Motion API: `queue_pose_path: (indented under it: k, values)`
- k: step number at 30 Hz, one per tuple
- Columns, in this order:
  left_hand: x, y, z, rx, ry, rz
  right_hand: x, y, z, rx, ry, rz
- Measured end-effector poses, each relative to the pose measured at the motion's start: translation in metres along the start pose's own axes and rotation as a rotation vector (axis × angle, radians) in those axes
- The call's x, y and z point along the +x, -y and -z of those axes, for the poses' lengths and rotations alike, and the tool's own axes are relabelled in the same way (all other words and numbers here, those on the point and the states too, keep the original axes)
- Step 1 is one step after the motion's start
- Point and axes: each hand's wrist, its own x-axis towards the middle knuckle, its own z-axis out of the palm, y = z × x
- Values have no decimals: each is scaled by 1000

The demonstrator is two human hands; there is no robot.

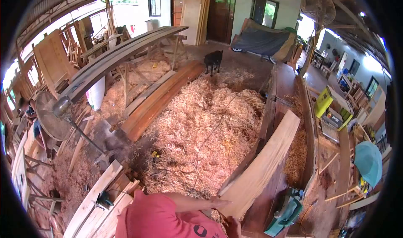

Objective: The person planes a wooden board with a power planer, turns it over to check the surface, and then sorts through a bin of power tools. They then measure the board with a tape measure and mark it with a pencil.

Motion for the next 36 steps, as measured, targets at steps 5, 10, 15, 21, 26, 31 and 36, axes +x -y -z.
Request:
queue_pose_path:
  k: [5, 10, 15, 21, 26, 31, 36]
  values:
    - [-119, -122, -64, -58, -3, -27, -92, 80, -70, -360, -171, 241]
    - [-151, -174, -125, -893, 565, 128, -183, 175, -137, -731, -134, 767]
    - [-158, -241, -175, -1072, 700, -156, -180, 228, -193, -935, -320, 1243]
    - [-201, -333, -193, -991, 599, -151, -178, 270, -231, -592, -274, 1426]
    - [-201, -349, -199, -1032, 660, -152, -181, 287, -233, -546, -228, 1498]
    - [-197, -352, -203, -1037, 683, -133, -186, 294, -235, -544, -281, 1465]
    - [-195, -351, -205, -1008, 596, -114, -187, 299, -234, -582, -298, 1475]
